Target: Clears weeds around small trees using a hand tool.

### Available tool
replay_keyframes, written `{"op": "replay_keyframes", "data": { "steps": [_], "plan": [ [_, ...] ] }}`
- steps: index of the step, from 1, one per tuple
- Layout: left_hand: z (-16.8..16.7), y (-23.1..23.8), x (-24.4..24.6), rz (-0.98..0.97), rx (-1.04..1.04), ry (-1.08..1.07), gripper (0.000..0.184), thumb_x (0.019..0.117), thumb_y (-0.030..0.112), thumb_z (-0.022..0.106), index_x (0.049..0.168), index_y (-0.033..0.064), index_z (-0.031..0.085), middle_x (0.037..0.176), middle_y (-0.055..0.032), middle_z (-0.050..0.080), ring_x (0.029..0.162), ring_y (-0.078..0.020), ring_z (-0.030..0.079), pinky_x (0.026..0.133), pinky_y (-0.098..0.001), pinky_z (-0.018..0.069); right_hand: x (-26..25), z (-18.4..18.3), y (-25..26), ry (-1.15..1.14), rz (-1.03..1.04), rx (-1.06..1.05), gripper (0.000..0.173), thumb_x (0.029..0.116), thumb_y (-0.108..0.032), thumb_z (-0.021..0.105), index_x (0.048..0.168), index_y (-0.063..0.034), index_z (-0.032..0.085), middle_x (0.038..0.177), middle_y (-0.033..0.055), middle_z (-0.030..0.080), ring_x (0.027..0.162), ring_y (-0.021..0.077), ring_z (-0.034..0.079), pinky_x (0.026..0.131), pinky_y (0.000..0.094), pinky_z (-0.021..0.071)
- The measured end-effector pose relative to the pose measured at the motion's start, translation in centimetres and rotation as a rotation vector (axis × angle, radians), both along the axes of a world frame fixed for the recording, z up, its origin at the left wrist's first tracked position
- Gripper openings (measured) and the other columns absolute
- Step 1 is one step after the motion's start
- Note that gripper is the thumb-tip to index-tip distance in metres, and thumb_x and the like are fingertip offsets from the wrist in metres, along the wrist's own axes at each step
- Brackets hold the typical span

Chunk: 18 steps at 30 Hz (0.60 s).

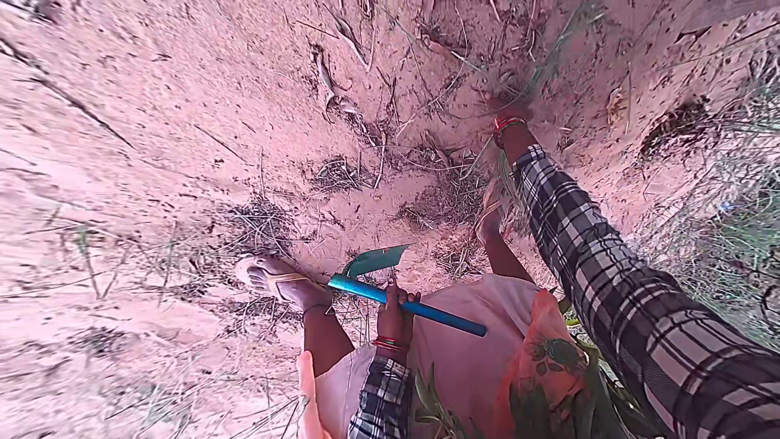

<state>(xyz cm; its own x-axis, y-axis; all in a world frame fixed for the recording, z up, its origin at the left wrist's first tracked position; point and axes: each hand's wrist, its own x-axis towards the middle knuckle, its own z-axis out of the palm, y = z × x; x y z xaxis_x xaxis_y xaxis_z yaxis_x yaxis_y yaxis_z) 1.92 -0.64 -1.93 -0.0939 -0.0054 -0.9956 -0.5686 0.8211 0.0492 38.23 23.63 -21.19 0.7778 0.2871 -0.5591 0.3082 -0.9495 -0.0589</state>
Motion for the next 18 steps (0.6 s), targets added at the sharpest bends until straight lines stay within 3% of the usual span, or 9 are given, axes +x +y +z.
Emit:
{"op": "replay_keyframes", "data": {
  "steps": [2,4,6,8,10,12,14,18],
  "plan": [
    [0.2,0.3,-0.1,-0.020,0.000,0.008,0.045,0.1134,0.026,0.035,0.071,0.0172,0.047,0.054,0.0060,0.049,0.053,-0.0102,0.057,0.071,-0.0324,0.0586,-1.8,-0.2,1.4,-0.016,0.157,-0.203,0.066,0.1013,-0.026,0.063,0.151,0.0104,0.039,0.153,0.0315,0.044,0.146,0.0422,0.041,0.120,0.0511,0.0356],
    [0.4,0.4,-0.4,-0.020,-0.007,0.003,0.044,0.1132,0.027,0.036,0.072,0.0165,0.047,0.054,0.0056,0.049,0.053,-0.0105,0.056,0.070,-0.0323,0.0582,-2.9,0.5,0.9,-0.040,0.243,-0.255,0.047,0.1041,-0.011,0.053,0.145,0.0121,0.046,0.146,0.0293,0.054,0.139,0.0386,0.052,0.115,0.0479,0.0421],
    [0.6,0.5,-0.5,-0.005,-0.015,-0.013,0.044,0.1131,0.027,0.037,0.072,0.0167,0.046,0.054,0.0055,0.048,0.053,-0.0103,0.056,0.069,-0.0318,0.0578,-4.4,1.7,-0.1,0.003,0.265,-0.229,0.038,0.1059,-0.007,0.048,0.136,0.0149,0.054,0.142,0.0302,0.056,0.136,0.0388,0.053,0.114,0.0481,0.0427],
    [0.7,0.5,-0.7,0.023,-0.025,-0.016,0.044,0.1129,0.027,0.038,0.071,0.0167,0.046,0.054,0.0054,0.048,0.052,-0.0103,0.055,0.067,-0.0306,0.0573,-7.2,3.1,-0.8,0.059,0.127,-0.048,0.037,0.1076,-0.011,0.046,0.137,0.0111,0.054,0.138,0.0287,0.059,0.132,0.0371,0.057,0.111,0.0482,0.0448],
    [0.7,0.8,-0.8,0.043,-0.034,-0.011,0.041,0.1128,0.028,0.039,0.074,0.0166,0.046,0.055,0.0054,0.047,0.052,-0.0100,0.055,0.066,-0.0294,0.0570,-11.0,4.3,-1.0,0.110,0.176,0.010,0.040,0.1060,-0.014,0.051,0.141,0.0055,0.054,0.135,0.0279,0.062,0.127,0.0398,0.060,0.107,0.0542,0.0465],
    [0.6,0.9,-0.9,0.063,-0.055,0.000,0.037,0.1124,0.029,0.040,0.078,0.0160,0.046,0.056,0.0052,0.046,0.052,-0.0100,0.053,0.066,-0.0292,0.0560,-14.7,5.5,-0.9,0.133,0.325,-0.012,0.047,0.1033,-0.018,0.057,0.148,-0.0049,0.051,0.132,0.0239,0.065,0.122,0.0409,0.063,0.099,0.0612,0.0502],
    [0.6,0.8,-1.1,0.085,-0.069,0.013,0.035,0.1117,0.030,0.043,0.080,0.0157,0.047,0.056,0.0054,0.046,0.051,-0.0097,0.054,0.064,-0.0289,0.0563,-17.0,6.6,-0.3,0.179,0.435,-0.030,0.046,0.1031,-0.015,0.053,0.149,-0.0115,0.053,0.128,0.0213,0.068,0.118,0.0401,0.065,0.095,0.0617,0.0512],
    [0.7,1.2,-1.5,0.124,-0.059,0.015,0.035,0.1117,0.031,0.043,0.081,0.0162,0.047,0.056,0.0056,0.046,0.051,-0.0096,0.053,0.064,-0.0291,0.0561,-23.8,11.5,0.2,0.467,1.140,-0.133,0.036,0.1051,-0.016,0.052,0.139,-0.0157,0.064,0.115,0.0216,0.073,0.106,0.0436,0.070,0.086,0.0638,0.0531]
  ]
}}
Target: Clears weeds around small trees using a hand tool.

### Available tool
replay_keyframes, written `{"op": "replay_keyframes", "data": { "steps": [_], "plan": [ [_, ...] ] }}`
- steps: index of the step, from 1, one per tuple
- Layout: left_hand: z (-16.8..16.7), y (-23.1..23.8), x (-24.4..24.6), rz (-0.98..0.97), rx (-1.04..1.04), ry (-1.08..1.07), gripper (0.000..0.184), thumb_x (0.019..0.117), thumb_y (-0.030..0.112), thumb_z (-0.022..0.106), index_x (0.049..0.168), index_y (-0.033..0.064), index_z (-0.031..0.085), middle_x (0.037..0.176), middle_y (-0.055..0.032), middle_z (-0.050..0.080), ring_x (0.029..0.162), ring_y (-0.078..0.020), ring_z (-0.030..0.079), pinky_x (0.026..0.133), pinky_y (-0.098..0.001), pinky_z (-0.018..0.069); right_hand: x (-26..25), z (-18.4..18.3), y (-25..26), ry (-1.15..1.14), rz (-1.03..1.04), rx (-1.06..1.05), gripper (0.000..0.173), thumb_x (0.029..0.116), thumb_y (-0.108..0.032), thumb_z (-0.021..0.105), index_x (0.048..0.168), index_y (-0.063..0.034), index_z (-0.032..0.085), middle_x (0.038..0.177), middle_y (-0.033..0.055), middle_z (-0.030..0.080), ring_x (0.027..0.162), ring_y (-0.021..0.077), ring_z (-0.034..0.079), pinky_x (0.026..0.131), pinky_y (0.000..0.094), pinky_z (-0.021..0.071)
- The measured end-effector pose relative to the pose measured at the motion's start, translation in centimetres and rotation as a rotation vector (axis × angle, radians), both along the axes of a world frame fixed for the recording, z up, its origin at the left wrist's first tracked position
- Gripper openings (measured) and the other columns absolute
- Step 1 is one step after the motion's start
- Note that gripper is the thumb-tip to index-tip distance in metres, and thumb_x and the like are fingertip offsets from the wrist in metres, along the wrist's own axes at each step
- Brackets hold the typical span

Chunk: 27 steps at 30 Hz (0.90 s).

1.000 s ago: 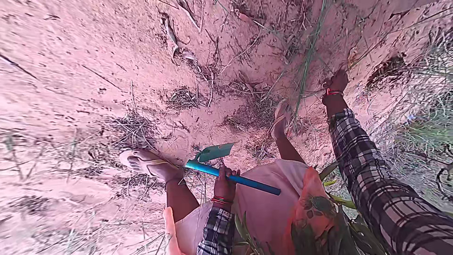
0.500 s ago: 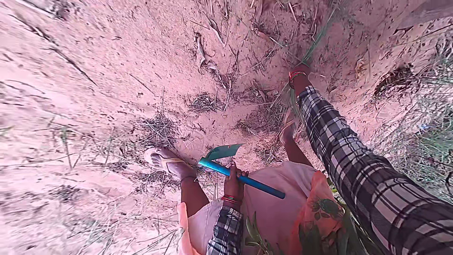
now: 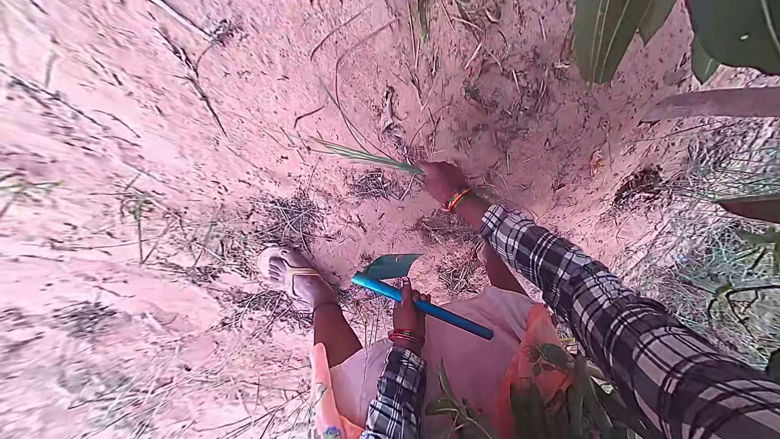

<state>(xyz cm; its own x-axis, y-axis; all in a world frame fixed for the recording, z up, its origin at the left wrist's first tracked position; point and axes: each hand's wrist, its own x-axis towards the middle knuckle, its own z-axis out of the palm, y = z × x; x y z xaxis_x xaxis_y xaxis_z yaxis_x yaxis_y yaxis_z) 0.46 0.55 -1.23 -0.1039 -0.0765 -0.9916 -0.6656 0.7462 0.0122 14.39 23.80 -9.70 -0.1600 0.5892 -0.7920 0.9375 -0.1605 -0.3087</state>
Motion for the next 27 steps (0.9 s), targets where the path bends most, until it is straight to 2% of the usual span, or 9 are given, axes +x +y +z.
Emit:
{"op": "replay_keyframes", "data": {
  "steps": [2,4,8,11,13,15,18,22,27],
  "plan": [
    [0.0,0.1,0.0,0.031,0.013,-0.006,0.034,0.1116,0.031,0.043,0.081,0.0164,0.047,0.056,0.0058,0.046,0.051,-0.0090,0.053,0.063,-0.0291,0.0563,-4.9,3.1,-1.4,0.248,0.277,-0.057,0.035,0.1027,-0.010,0.052,0.134,-0.0134,0.066,0.106,0.0210,0.074,0.097,0.0434,0.071,0.078,0.0646,0.0534],
    [0.2,0.3,-0.2,0.069,0.015,-0.004,0.031,0.1115,0.031,0.044,0.085,0.0156,0.047,0.057,0.0053,0.046,0.051,-0.0091,0.054,0.064,-0.0291,0.0579,-8.3,5.0,-3.0,0.359,0.413,-0.116,0.031,0.1032,-0.010,0.050,0.129,-0.0148,0.066,0.101,0.0185,0.074,0.092,0.0415,0.072,0.072,0.0629,0.0536],
    [0.3,1.0,-0.9,0.118,0.025,0.001,0.032,0.1112,0.033,0.044,0.085,0.0158,0.047,0.058,0.0045,0.046,0.051,-0.0101,0.054,0.063,-0.0297,0.0569,-8.1,5.4,-4.2,0.274,0.233,-0.150,0.025,0.1054,-0.015,0.054,0.127,-0.0107,0.066,0.101,0.0206,0.073,0.094,0.0427,0.072,0.075,0.0631,0.0538],
    [0.7,1.5,-1.3,0.122,0.033,-0.011,0.029,0.1113,0.032,0.044,0.089,0.0150,0.047,0.060,0.0044,0.046,0.053,-0.0100,0.053,0.064,-0.0294,0.0562,-5.5,5.2,-3.8,0.070,0.095,-0.247,0.036,0.1035,-0.013,0.055,0.139,-0.0111,0.060,0.110,0.0242,0.072,0.103,0.0459,0.070,0.083,0.0664,0.0527],
    [1.0,1.9,-1.5,0.120,0.036,-0.014,0.027,0.1112,0.031,0.045,0.089,0.0144,0.047,0.060,0.0041,0.046,0.053,-0.0105,0.053,0.064,-0.0297,0.0563,-4.1,4.7,-3.4,-0.021,0.093,-0.243,0.039,0.1028,-0.014,0.055,0.141,-0.0119,0.058,0.111,0.0248,0.071,0.104,0.0461,0.069,0.083,0.0671,0.0524],
    [1.2,2.4,-1.9,0.106,0.044,-0.022,0.028,0.1108,0.030,0.046,0.087,0.0143,0.046,0.060,0.0036,0.045,0.053,-0.0109,0.053,0.063,-0.0297,0.0557,-3.6,3.9,-2.8,-0.015,0.163,-0.154,0.036,0.1019,-0.013,0.055,0.137,-0.0080,0.059,0.112,0.0245,0.071,0.103,0.0450,0.070,0.082,0.0662,0.0530],
    [1.5,2.9,-2.5,0.089,0.055,-0.025,0.030,0.1104,0.030,0.047,0.085,0.0132,0.048,0.060,0.0031,0.046,0.054,-0.0116,0.054,0.064,-0.0305,0.0561,-5.5,4.0,0.5,-0.013,0.321,-0.084,0.033,0.0991,-0.011,0.059,0.132,-0.0044,0.062,0.125,0.0200,0.067,0.109,0.0415,0.068,0.084,0.0635,0.0541],
    [1.9,3.4,-3.3,0.088,0.069,-0.027,0.026,0.1103,0.029,0.048,0.091,0.0115,0.049,0.061,0.0033,0.047,0.054,-0.0105,0.055,0.063,-0.0287,0.0557,-9.8,2.5,7.1,-0.077,0.467,0.060,0.032,0.0987,-0.011,0.060,0.130,-0.0067,0.063,0.131,0.0173,0.063,0.101,0.0420,0.069,0.075,0.0635,0.0555],
    [2.2,4.0,-4.2,0.107,0.062,-0.038,0.022,0.1100,0.028,0.049,0.097,0.0107,0.050,0.062,0.0029,0.047,0.054,-0.0109,0.054,0.062,-0.0283,0.0546,-12.5,0.7,16.5,-0.241,0.425,0.148,0.040,0.0992,-0.005,0.053,0.139,-0.0061,0.060,0.143,0.0170,0.059,0.115,0.0449,0.066,0.084,0.0668,0.0533]
  ]
}}
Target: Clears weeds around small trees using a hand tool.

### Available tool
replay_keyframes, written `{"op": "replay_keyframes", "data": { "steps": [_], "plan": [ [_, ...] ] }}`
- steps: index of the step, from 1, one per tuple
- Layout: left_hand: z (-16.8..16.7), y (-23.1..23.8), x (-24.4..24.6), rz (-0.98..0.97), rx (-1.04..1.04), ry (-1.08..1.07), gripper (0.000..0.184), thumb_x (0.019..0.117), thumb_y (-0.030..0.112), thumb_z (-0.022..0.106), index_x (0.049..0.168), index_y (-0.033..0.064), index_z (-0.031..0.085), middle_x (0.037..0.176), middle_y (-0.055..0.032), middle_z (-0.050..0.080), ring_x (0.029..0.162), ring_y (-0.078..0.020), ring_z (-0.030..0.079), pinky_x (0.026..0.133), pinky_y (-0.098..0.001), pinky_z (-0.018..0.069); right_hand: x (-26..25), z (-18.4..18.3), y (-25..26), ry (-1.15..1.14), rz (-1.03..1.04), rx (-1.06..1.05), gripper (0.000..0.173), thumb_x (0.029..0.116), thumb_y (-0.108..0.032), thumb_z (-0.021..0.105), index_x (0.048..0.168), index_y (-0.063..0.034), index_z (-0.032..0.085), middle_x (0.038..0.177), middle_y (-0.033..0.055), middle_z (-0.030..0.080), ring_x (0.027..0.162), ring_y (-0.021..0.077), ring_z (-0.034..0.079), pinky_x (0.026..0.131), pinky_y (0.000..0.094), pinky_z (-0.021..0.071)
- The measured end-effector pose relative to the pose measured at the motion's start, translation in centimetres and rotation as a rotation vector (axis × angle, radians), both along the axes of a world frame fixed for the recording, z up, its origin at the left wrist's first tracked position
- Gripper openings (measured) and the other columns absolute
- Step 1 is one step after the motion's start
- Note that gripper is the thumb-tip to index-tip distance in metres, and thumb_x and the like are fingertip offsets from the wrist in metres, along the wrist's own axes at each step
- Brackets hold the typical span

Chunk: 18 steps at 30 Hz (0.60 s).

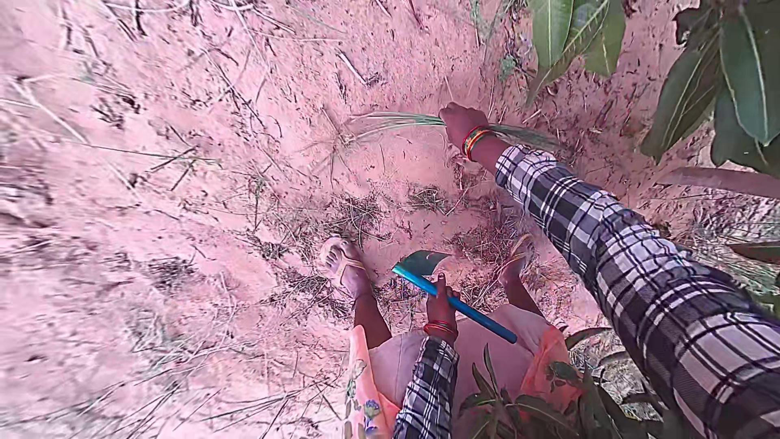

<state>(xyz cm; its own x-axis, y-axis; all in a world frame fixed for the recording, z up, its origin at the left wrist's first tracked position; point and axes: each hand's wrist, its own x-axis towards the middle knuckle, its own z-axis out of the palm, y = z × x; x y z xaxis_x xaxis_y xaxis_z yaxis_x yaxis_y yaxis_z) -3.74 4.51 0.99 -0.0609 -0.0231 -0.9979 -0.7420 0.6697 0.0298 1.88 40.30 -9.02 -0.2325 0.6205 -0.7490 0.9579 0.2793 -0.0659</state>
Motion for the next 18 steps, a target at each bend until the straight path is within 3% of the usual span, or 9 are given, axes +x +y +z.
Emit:
{"op": "replay_keyframes", "data": {
  "steps": [3,7,9,11,12,13,15,18],
  "plan": [
    [0.3,0.4,-0.4,0.034,-0.006,-0.006,0.022,0.1102,0.029,0.048,0.097,0.0106,0.049,0.062,0.0033,0.047,0.055,-0.0106,0.055,0.062,-0.0281,0.0550,1.1,0.0,2.3,-0.082,-0.102,-0.028,0.037,0.1035,-0.011,0.049,0.139,-0.0057,0.061,0.143,0.0206,0.059,0.126,0.0452,0.060,0.094,0.0683,0.0492],
    [0.7,0.6,-0.3,0.079,-0.011,-0.027,0.021,0.1103,0.027,0.048,0.098,0.0105,0.049,0.063,0.0027,0.048,0.055,-0.0106,0.055,0.064,-0.0280,0.0559,4.6,-1.8,3.5,-0.160,-0.150,0.026,0.034,0.0997,-0.010,0.056,0.131,-0.0008,0.064,0.140,0.0267,0.059,0.123,0.0505,0.060,0.091,0.0728,0.0484],
    [0.9,0.2,-0.1,0.073,-0.019,-0.035,0.020,0.1102,0.025,0.048,0.097,0.0097,0.050,0.062,0.0028,0.048,0.055,-0.0104,0.055,0.064,-0.0274,0.0559,6.2,-3.0,5.2,-0.160,-0.194,0.125,0.048,0.0938,0.000,0.060,0.141,0.0050,0.054,0.150,0.0299,0.049,0.120,0.0573,0.059,0.089,0.0761,0.0476],
    [1.2,-0.5,0.0,0.053,-0.028,-0.059,0.019,0.1100,0.023,0.049,0.097,0.0096,0.050,0.062,0.0032,0.048,0.055,-0.0101,0.055,0.064,-0.0271,0.0550,7.6,-3.8,6.9,-0.204,-0.251,0.151,0.068,0.0962,0.000,0.054,0.160,-0.0019,0.032,0.165,0.0246,0.032,0.127,0.0576,0.054,0.095,0.0736,0.0448],
    [1.2,-0.8,0.1,0.036,-0.033,-0.071,0.018,0.1098,0.022,0.049,0.097,0.0095,0.051,0.062,0.0034,0.048,0.055,-0.0097,0.054,0.064,-0.0267,0.0545,8.3,-4.3,7.5,-0.218,-0.271,0.139,0.073,0.0957,0.002,0.054,0.163,-0.0023,0.024,0.166,0.0253,0.029,0.130,0.0577,0.052,0.100,0.0728,0.0425],
    [1.3,-1.1,0.2,0.016,-0.038,-0.082,0.017,0.1096,0.021,0.049,0.098,0.0093,0.051,0.062,0.0036,0.048,0.055,-0.0092,0.054,0.064,-0.0259,0.0542,8.7,-4.8,7.8,-0.236,-0.279,0.121,0.073,0.0954,0.002,0.054,0.162,0.0008,0.023,0.162,0.0296,0.034,0.132,0.0570,0.051,0.103,0.0721,0.0413],
    [1.4,-1.2,0.1,-0.020,-0.059,-0.094,0.016,0.1093,0.020,0.050,0.097,0.0088,0.050,0.062,0.0036,0.047,0.054,-0.0090,0.053,0.062,-0.0254,0.0531,9.1,-5.5,7.7,-0.264,-0.332,0.075,0.058,0.0996,-0.002,0.053,0.154,0.0093,0.033,0.147,0.0364,0.049,0.134,0.0545,0.051,0.108,0.0694,0.0385],
    [1.6,-1.1,0.3,-0.053,-0.086,-0.100,0.017,0.1092,0.021,0.051,0.097,0.0090,0.051,0.063,0.0033,0.048,0.054,-0.0091,0.053,0.062,-0.0252,0.0532,9.6,-5.6,6.9,-0.334,-0.369,0.020,0.040,0.1038,-0.005,0.047,0.138,0.0139,0.051,0.143,0.0357,0.053,0.137,0.0509,0.049,0.109,0.0673,0.0394]
  ]
}}
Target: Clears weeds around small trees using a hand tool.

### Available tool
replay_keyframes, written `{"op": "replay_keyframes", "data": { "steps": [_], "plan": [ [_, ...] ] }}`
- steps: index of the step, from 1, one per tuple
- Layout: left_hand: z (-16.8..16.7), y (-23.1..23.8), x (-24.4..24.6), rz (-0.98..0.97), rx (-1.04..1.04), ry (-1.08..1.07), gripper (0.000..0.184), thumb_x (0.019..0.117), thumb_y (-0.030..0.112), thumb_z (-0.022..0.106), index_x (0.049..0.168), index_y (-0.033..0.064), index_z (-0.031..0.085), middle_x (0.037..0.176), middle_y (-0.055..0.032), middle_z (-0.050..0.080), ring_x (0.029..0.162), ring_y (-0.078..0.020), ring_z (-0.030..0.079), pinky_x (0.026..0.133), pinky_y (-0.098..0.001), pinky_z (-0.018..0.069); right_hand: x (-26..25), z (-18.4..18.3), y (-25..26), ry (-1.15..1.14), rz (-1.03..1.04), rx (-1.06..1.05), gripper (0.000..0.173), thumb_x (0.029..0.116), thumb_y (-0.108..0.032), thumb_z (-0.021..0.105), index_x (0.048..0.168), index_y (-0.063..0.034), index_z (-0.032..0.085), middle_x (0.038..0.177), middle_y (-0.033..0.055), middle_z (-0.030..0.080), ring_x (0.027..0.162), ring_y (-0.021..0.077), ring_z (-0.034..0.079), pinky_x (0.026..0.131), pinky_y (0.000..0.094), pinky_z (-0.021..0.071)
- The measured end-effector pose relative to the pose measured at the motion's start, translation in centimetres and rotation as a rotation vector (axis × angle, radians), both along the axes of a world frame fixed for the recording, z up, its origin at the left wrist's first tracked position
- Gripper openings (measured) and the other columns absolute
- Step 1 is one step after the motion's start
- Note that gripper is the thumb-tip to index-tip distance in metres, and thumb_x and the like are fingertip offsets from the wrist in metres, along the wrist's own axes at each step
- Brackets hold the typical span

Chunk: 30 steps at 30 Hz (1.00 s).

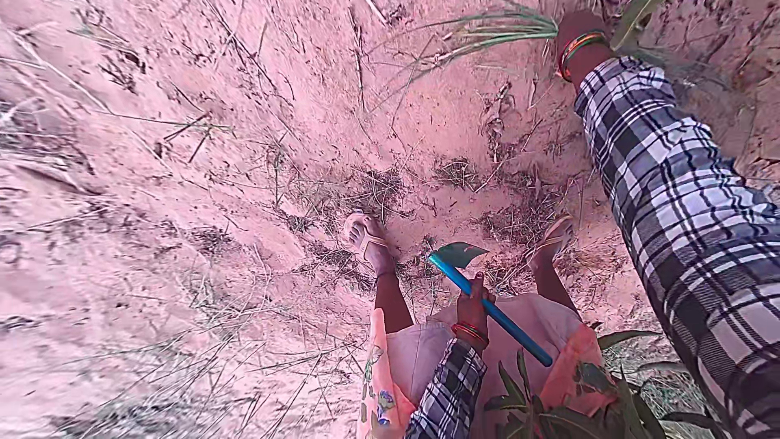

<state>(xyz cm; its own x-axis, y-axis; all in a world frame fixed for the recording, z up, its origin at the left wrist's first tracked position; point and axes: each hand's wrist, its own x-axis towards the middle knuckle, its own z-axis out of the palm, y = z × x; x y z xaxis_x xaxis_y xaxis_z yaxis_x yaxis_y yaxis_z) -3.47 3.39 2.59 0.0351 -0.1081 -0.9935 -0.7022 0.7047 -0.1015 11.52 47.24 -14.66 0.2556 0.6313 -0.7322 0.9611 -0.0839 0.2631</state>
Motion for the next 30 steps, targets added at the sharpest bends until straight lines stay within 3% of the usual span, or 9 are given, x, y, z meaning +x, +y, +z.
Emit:
{"op": "replay_keyframes", "data": {
  "steps": [4,10,13,16,20,23,27,29,30],
  "plan": [
    [-0.5,0.4,0.1,0.027,0.006,0.019,0.016,0.1093,0.022,0.050,0.098,0.0110,0.050,0.062,0.0041,0.047,0.054,-0.0093,0.053,0.062,-0.0261,0.0537,1.8,-1.2,-1.2,0.034,-0.004,0.066,0.034,0.0996,-0.001,0.051,0.131,0.0099,0.060,0.136,0.0344,0.059,0.130,0.0522,0.055,0.100,0.0702,0.0451],
    [-1.2,0.8,0.1,-0.010,0.030,0.088,0.018,0.1094,0.022,0.050,0.096,0.0098,0.051,0.062,0.0033,0.048,0.055,-0.0098,0.054,0.062,-0.0263,0.0538,0.7,-0.4,-4.4,0.133,-0.057,-0.018,0.041,0.1021,-0.014,0.055,0.141,0.0007,0.058,0.141,0.0305,0.058,0.132,0.0511,0.054,0.103,0.0710,0.0426],
    [-1.2,0.8,0.3,-0.045,0.025,0.095,0.017,0.1093,0.023,0.051,0.099,0.0090,0.052,0.063,0.0030,0.049,0.056,-0.0099,0.055,0.063,-0.0260,0.0544,-0.7,-0.8,-11.6,0.190,-0.016,-0.149,0.040,0.1035,-0.024,0.057,0.135,0.0005,0.061,0.133,0.0296,0.063,0.124,0.0497,0.060,0.096,0.0696,0.0472],
    [-1.4,0.7,0.4,-0.036,0.028,0.098,0.019,0.1095,0.024,0.050,0.097,0.0092,0.051,0.062,0.0028,0.047,0.055,-0.0098,0.054,0.062,-0.0261,0.0536,-2.9,-0.2,-22.4,0.311,0.107,-0.318,0.032,0.1027,-0.016,0.057,0.132,-0.0053,0.063,0.122,0.0271,0.068,0.111,0.0501,0.066,0.083,0.0695,0.0524],
    [-1.9,0.6,0.7,0.034,0.047,0.089,0.018,0.1095,0.024,0.050,0.097,0.0104,0.050,0.061,0.0033,0.046,0.053,-0.0094,0.052,0.062,-0.0257,0.0537,-6.5,3.0,-31.2,0.468,0.121,-0.488,0.030,0.1030,-0.019,0.059,0.131,-0.0102,0.064,0.120,0.0222,0.070,0.109,0.0463,0.068,0.083,0.0678,0.0531],
    [-1.9,0.7,0.4,0.040,0.012,0.097,0.018,0.1094,0.025,0.050,0.099,0.0101,0.049,0.064,0.0026,0.045,0.054,-0.0101,0.052,0.062,-0.0262,0.0537,-9.1,4.8,-30.3,0.583,0.056,-0.433,0.032,0.1037,-0.024,0.061,0.132,-0.0093,0.063,0.119,0.0225,0.071,0.111,0.0451,0.068,0.086,0.0663,0.0533],
    [-1.8,0.7,0.2,0.066,0.023,0.092,0.016,0.1103,0.024,0.048,0.102,0.0105,0.048,0.065,0.0024,0.046,0.055,-0.0101,0.053,0.062,-0.0263,0.0541,-9.6,6.7,-22.5,0.734,-0.167,-0.147,0.034,0.1037,-0.018,0.058,0.133,-0.0010,0.063,0.121,0.0232,0.070,0.114,0.0383,0.068,0.100,0.0579,0.0503],
    [-1.8,0.6,0.0,0.095,0.035,0.106,0.015,0.1100,0.023,0.048,0.100,0.0109,0.048,0.065,0.0028,0.047,0.055,-0.0101,0.053,0.063,-0.0263,0.0546,-9.0,7.9,-18.7,0.851,-0.420,0.121,0.027,0.1060,-0.019,0.055,0.117,0.0025,0.067,0.094,0.0150,0.068,0.083,0.0233,0.064,0.082,0.0421,0.0512],
    [-1.8,0.6,-0.1,0.102,0.039,0.113,0.016,0.1100,0.023,0.048,0.100,0.0110,0.047,0.065,0.0027,0.047,0.056,-0.0102,0.054,0.064,-0.0264,0.0546,-8.7,8.6,-17.0,0.896,-0.569,0.248,0.026,0.1079,-0.022,0.053,0.107,0.0003,0.066,0.077,0.0047,0.057,0.066,0.0124,0.052,0.067,0.0315,0.0465]
  ]
}}
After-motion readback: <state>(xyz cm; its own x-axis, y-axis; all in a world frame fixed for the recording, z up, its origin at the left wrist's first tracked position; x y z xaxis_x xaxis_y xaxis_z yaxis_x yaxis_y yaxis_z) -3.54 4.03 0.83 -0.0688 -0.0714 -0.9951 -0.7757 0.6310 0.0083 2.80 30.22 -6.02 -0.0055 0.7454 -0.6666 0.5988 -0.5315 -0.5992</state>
